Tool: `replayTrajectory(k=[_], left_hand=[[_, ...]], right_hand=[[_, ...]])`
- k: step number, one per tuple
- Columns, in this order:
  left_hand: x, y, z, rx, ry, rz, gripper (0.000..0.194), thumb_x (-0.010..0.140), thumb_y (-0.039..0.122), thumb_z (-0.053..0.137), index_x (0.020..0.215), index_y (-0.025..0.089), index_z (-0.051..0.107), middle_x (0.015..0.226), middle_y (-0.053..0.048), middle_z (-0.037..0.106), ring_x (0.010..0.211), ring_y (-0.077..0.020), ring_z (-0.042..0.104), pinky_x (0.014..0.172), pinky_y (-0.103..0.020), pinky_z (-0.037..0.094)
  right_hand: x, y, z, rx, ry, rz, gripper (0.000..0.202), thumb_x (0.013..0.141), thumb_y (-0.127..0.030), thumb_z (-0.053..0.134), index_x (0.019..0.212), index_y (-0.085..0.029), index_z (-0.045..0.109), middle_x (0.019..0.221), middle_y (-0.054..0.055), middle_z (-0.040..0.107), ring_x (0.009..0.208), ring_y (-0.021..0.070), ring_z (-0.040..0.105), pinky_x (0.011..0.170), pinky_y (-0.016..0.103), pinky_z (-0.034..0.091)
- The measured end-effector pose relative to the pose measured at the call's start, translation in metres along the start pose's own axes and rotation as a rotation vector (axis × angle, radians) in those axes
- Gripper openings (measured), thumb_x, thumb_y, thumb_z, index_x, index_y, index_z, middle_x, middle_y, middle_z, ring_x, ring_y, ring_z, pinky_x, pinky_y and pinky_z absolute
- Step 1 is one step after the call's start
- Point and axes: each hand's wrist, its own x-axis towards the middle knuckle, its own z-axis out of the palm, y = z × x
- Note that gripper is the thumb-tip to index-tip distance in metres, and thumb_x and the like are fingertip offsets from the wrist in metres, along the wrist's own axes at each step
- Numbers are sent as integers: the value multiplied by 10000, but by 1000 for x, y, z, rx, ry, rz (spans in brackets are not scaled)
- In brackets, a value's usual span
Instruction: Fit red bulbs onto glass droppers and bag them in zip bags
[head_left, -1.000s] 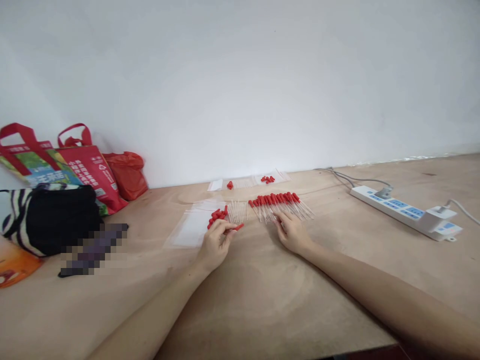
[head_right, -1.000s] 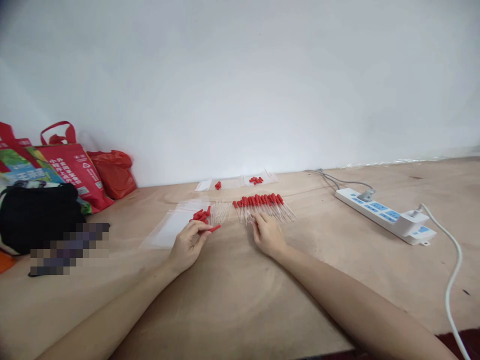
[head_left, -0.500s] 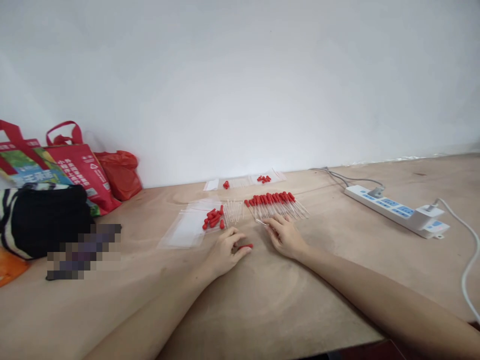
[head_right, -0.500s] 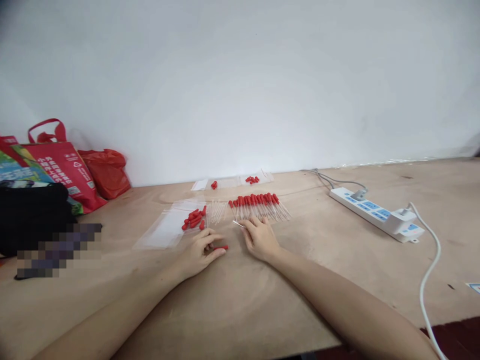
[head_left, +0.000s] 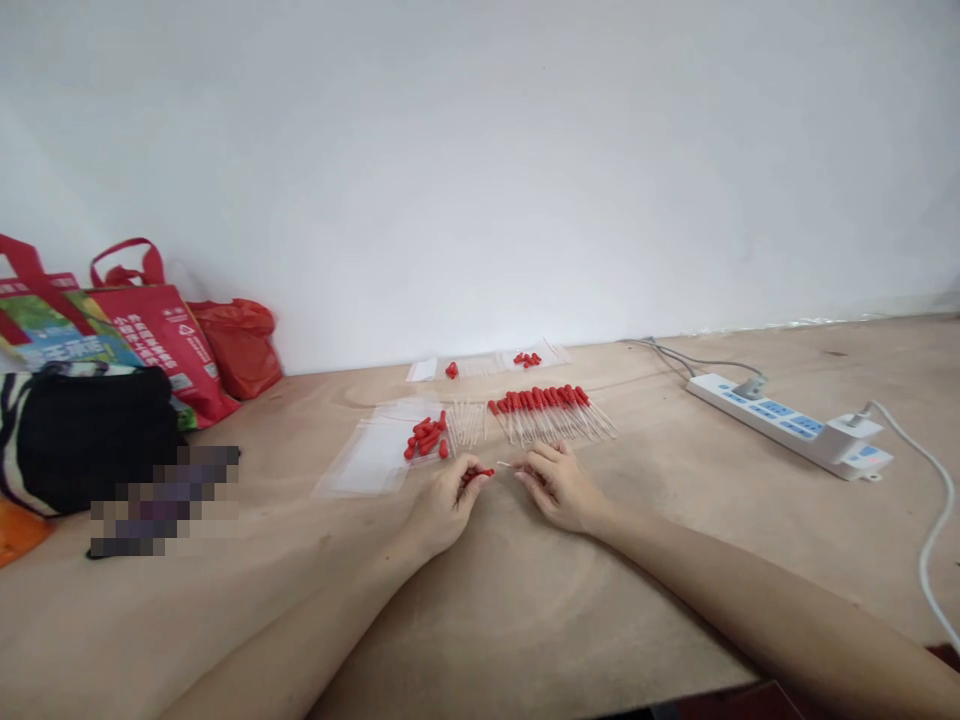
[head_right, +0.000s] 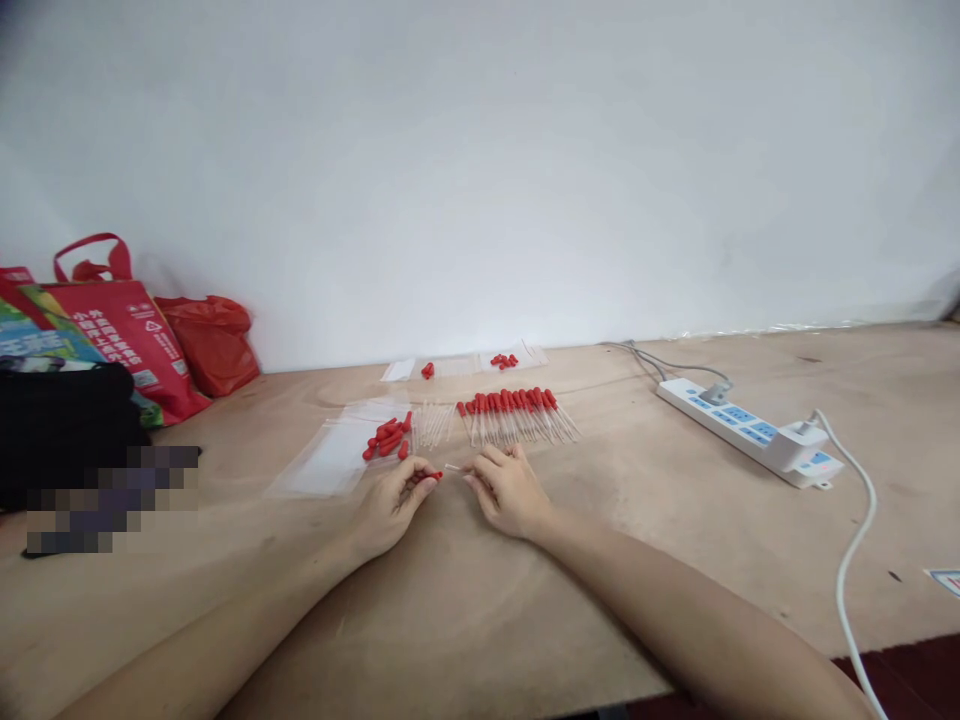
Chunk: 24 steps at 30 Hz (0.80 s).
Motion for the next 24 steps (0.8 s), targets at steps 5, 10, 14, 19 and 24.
replayTrajectory(k=[5,10,14,19,24], left_hand=[[0,0,1,-44,9,-4,107,846,233,398,819,179,487,722,2,556,673,-131,548,619,-238,433],[0,3,1,-51,14,-6,125,843,236,399,813,178,506,733,-4,579,672,-133,553,623,-242,440],[0,4,-1,-26,11,12,137,840,233,410,838,182,537,750,-2,607,672,-133,563,631,-240,439],[0,2,-1,32,-34,33,168,834,239,428,840,181,585,750,-5,631,671,-136,569,612,-232,421],[-2,1,-1,40,-43,35,181,825,255,439,796,168,596,684,-3,614,610,-127,548,563,-218,400]], right_hand=[[0,0,-1,-3,-27,-34,151,821,-187,422,905,-175,547,798,29,577,715,122,506,709,282,283],[-1,1,0,-49,-33,-83,169,822,-191,419,922,-181,555,777,28,565,700,123,495,705,284,272],[-1,1,-1,-60,-40,-92,173,819,-184,419,917,-179,561,779,33,563,717,129,492,705,286,265],[-2,1,-1,-53,-71,-109,173,822,-184,418,881,-180,581,776,34,561,730,131,492,714,296,262],[-2,2,-2,-31,-62,-135,182,815,-162,421,875,-184,591,786,30,567,728,128,494,708,301,261]])
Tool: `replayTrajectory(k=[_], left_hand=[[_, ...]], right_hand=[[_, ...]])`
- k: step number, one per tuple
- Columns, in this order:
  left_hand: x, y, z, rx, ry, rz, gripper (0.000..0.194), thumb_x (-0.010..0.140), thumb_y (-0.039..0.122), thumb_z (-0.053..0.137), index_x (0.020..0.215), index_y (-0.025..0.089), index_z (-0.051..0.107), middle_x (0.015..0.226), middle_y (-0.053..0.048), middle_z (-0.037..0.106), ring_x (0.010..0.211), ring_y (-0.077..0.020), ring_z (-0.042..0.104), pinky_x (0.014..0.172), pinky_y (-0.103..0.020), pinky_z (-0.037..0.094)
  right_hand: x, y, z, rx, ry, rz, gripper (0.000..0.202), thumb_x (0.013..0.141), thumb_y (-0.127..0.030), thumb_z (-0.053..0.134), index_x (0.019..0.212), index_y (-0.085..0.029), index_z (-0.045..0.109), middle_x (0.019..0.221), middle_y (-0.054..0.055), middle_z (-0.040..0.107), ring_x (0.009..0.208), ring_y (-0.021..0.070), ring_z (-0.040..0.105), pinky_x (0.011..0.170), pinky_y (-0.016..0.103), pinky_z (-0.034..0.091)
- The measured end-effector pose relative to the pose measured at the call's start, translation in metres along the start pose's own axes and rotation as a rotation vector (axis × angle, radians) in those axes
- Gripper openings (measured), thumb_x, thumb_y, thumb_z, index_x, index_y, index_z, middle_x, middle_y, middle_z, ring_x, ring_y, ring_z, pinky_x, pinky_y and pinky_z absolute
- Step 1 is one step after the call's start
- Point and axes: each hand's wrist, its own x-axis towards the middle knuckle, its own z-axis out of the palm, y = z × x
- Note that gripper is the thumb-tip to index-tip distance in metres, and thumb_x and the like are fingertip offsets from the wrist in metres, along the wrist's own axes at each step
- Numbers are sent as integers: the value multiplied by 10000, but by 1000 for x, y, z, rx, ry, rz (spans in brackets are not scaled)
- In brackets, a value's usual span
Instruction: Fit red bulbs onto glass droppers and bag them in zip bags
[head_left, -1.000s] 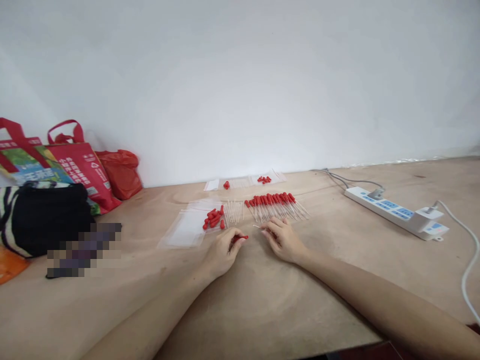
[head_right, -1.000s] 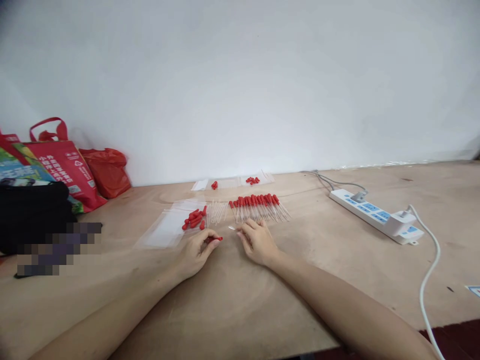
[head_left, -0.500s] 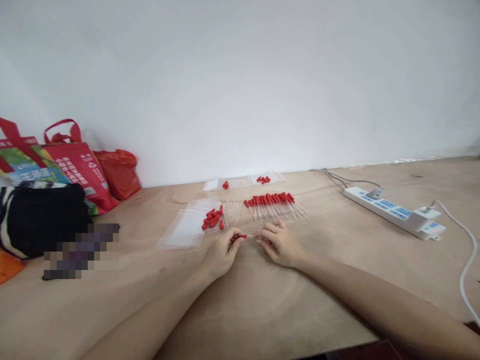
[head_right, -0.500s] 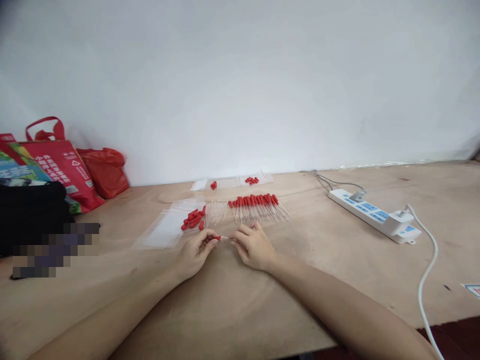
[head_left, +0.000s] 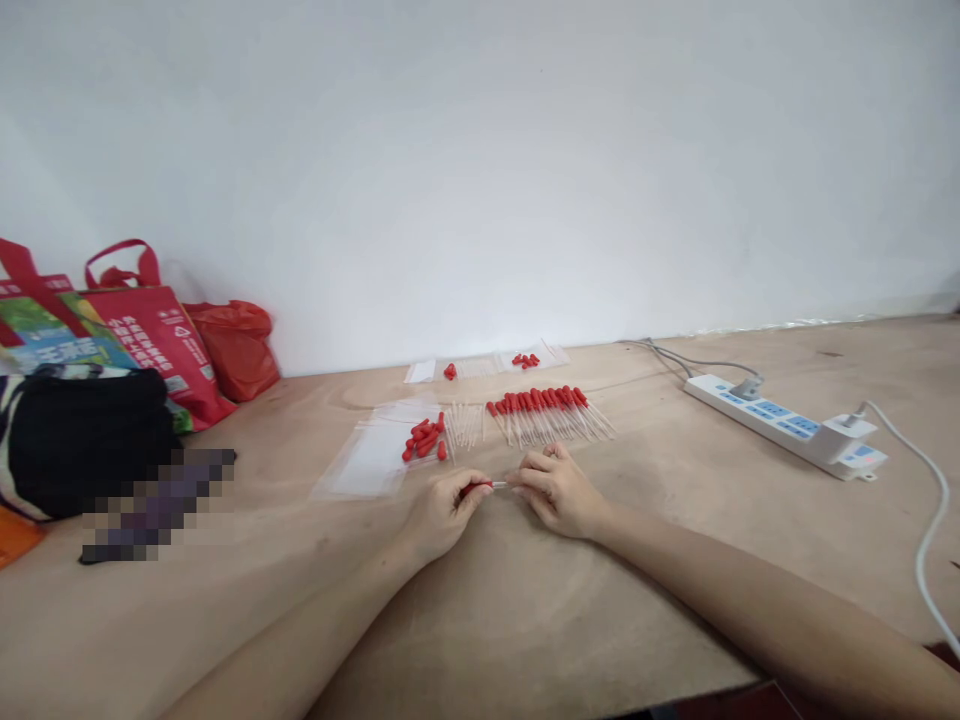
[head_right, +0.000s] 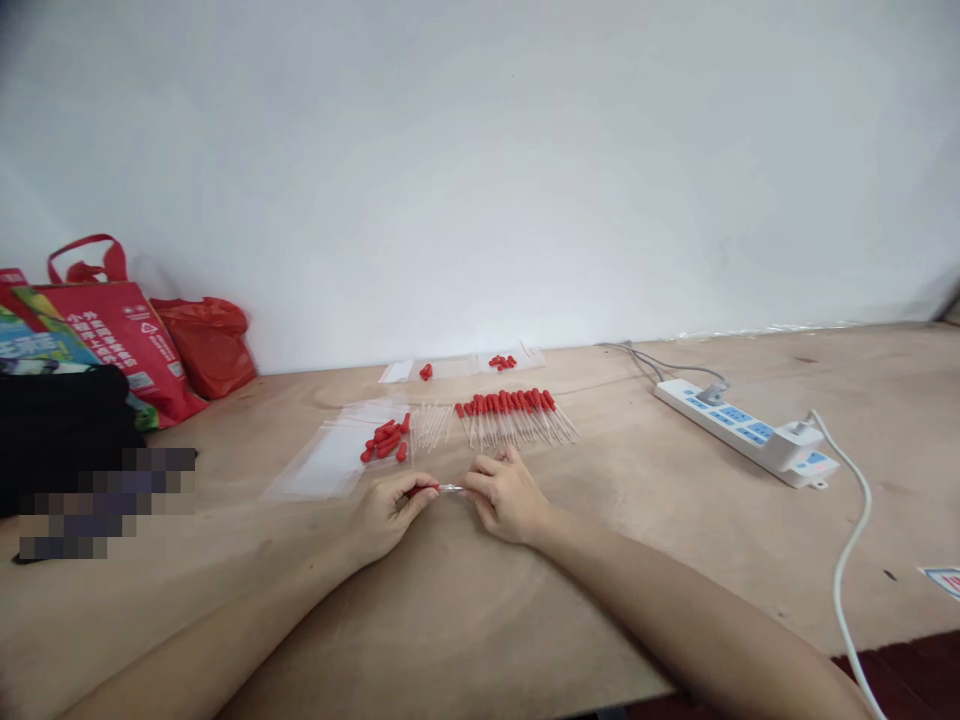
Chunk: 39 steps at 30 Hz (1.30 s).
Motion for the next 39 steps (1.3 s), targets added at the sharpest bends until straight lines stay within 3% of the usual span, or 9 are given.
replayTrajectory(k=[11,20,28,39], left_hand=[[0,1,1,-41,-16,-42,202,805,256,449,735,158,612,571,22,551,514,-101,474,484,-193,344],[-1,0,1,-181,-109,-114,211,781,265,473,689,137,614,544,25,525,489,-85,437,461,-176,342],[-1,3,0,-132,-100,-92,206,770,272,496,682,135,623,533,27,538,470,-76,425,444,-170,330],[-3,9,0,26,-24,105,175,786,226,488,690,138,606,572,1,573,508,-94,493,503,-196,372]], right_hand=[[2,1,-1,-40,63,-91,255,808,-140,402,966,-188,596,739,30,558,647,117,465,683,304,243],[2,4,-1,-145,143,-246,285,755,-66,386,870,-186,617,721,19,538,587,97,416,680,300,218],[0,2,2,-178,74,-196,260,745,-89,389,829,-181,617,721,18,529,543,90,352,641,296,186],[2,-8,1,-138,-49,-70,243,828,-206,363,739,-162,585,662,8,538,542,97,352,638,292,175]])
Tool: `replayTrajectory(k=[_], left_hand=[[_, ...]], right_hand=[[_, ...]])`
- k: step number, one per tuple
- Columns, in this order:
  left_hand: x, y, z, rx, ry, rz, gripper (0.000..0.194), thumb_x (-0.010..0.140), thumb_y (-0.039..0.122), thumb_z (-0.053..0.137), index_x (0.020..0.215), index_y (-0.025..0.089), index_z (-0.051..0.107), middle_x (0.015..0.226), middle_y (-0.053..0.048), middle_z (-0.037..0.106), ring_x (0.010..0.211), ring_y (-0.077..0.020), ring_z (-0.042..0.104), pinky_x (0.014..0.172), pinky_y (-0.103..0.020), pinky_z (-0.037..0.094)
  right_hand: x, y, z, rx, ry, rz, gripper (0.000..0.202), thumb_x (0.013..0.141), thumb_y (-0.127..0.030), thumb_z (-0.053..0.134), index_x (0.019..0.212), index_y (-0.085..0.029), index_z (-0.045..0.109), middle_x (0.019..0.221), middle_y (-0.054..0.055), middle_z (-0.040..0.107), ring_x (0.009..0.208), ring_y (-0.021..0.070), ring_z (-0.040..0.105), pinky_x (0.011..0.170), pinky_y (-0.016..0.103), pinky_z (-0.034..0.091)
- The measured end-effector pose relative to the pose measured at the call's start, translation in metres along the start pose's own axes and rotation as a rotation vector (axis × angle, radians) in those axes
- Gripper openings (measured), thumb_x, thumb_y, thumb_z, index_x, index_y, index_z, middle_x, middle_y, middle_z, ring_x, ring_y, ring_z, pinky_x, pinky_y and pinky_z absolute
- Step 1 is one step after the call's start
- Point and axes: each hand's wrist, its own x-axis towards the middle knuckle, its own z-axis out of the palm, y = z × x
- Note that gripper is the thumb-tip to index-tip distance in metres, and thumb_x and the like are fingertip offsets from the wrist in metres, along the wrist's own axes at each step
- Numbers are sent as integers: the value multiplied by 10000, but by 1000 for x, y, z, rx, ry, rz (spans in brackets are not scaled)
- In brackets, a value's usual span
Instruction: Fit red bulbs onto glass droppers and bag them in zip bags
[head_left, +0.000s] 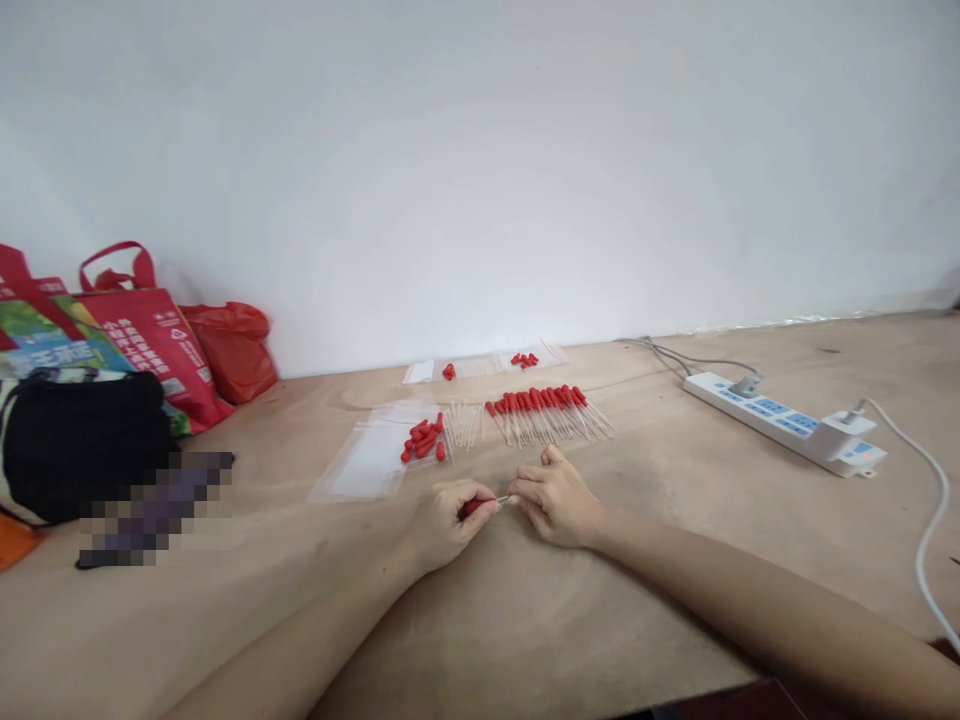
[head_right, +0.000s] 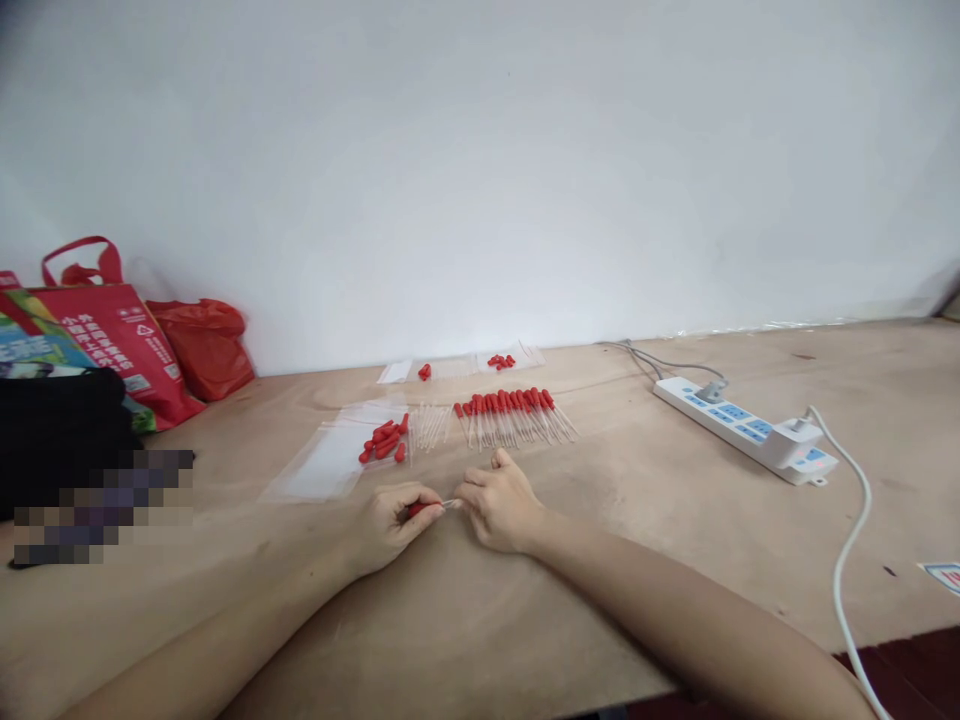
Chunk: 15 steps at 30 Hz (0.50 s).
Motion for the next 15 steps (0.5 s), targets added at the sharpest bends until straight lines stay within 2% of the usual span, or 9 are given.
replayTrajectory(k=[6,11,15], left_hand=[[-1,-1,0,67,1,92,175,802,216,462,705,141,587,590,-8,566,519,-100,501,507,-203,382],[-3,-2,1,72,-12,240,153,814,196,452,736,145,573,646,-28,594,563,-109,530,528,-206,408],[0,-4,-1,103,36,303,139,827,176,447,768,150,570,687,-38,606,618,-122,554,572,-218,432]], right_hand=[[5,-7,-6,117,-159,141,250,842,-209,359,703,-162,561,692,14,598,611,101,456,661,286,187],[10,-12,-9,361,-336,298,334,864,-234,336,663,-183,599,661,-15,639,601,98,518,727,275,245],[15,-10,-12,473,-352,360,352,873,-275,320,721,-189,626,658,-18,634,616,110,538,699,250,308]])
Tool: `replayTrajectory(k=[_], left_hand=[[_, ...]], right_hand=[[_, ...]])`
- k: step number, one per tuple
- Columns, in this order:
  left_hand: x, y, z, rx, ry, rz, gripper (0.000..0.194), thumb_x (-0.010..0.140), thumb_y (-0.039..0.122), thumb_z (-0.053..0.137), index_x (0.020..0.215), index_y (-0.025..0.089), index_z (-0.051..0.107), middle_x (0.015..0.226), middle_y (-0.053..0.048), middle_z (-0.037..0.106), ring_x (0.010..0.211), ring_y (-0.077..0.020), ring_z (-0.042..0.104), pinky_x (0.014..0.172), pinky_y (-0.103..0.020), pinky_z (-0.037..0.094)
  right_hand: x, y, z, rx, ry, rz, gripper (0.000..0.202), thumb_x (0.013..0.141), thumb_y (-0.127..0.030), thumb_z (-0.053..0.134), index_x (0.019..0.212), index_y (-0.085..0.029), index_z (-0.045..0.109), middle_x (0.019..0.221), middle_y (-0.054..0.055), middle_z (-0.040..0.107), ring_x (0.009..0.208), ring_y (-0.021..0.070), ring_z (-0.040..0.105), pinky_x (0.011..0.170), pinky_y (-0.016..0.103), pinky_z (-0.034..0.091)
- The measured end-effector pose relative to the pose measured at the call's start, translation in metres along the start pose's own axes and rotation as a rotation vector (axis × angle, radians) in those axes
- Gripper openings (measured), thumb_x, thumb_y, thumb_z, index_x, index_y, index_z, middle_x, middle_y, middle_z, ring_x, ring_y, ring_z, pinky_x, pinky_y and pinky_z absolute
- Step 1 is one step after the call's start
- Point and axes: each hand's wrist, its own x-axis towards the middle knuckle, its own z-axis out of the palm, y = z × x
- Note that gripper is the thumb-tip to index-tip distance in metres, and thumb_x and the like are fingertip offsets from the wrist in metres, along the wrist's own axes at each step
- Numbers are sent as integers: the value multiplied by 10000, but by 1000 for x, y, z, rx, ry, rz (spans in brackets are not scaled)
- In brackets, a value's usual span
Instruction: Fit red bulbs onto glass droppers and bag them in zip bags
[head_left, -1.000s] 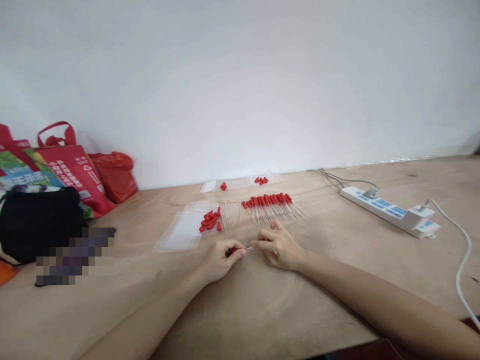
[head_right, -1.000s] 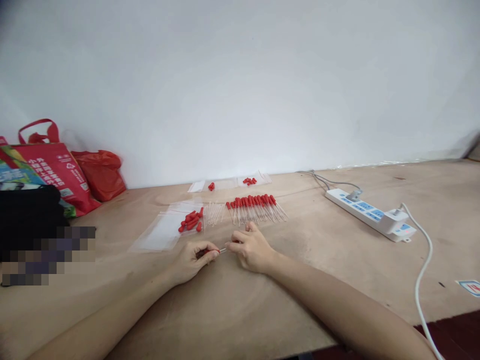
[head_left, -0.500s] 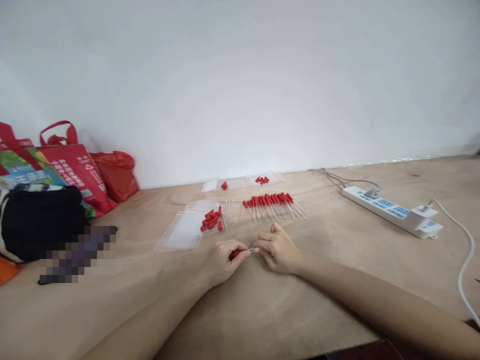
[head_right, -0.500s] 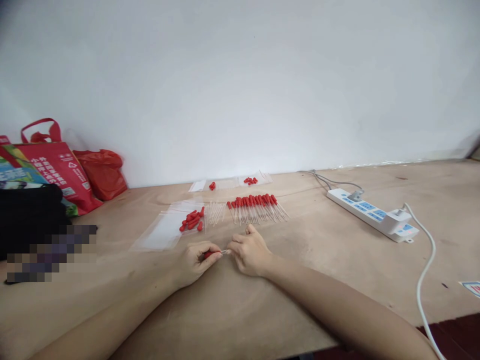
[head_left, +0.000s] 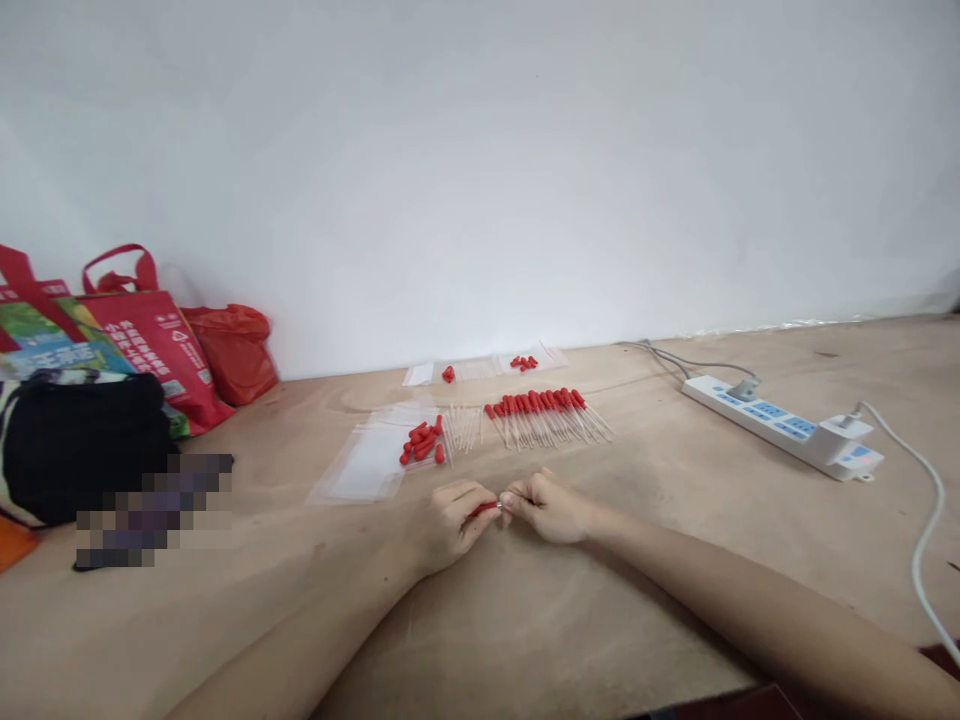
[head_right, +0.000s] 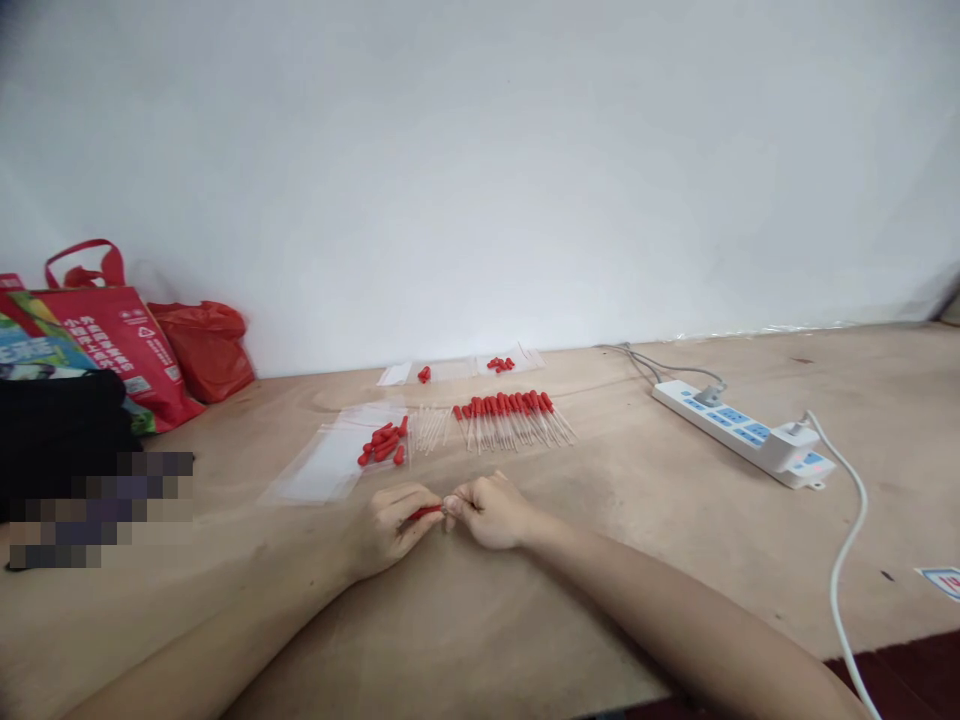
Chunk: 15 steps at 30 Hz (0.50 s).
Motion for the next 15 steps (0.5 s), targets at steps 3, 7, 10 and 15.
replayTrajectory(k=[3,7,10,15], left_hand=[[2,-3,-4,30,62,-25,124,832,189,455,792,157,568,708,-40,612,637,-127,560,585,-226,440],[2,-11,-11,61,96,-82,103,813,247,508,847,173,571,766,-38,629,709,-142,571,673,-262,445],[0,-23,-19,178,135,-175,209,766,322,566,919,180,567,844,-52,631,815,-185,558,768,-329,418],[-8,-50,-32,419,183,-416,111,751,269,559,812,182,589,837,-48,611,838,-214,538,754,-344,400]], right_hand=[[2,-1,-4,-54,63,-73,280,860,-233,345,834,-192,621,762,6,641,697,122,550,693,242,328],[1,1,-10,-182,162,-157,230,802,-167,425,905,-210,625,861,36,623,801,145,535,714,258,341],[7,9,-14,-172,214,-71,205,766,-155,457,829,-181,651,771,40,618,696,134,535,636,236,357],[43,24,-21,-40,365,244,184,764,-178,452,823,-134,621,703,46,637,631,126,558,587,214,367]])
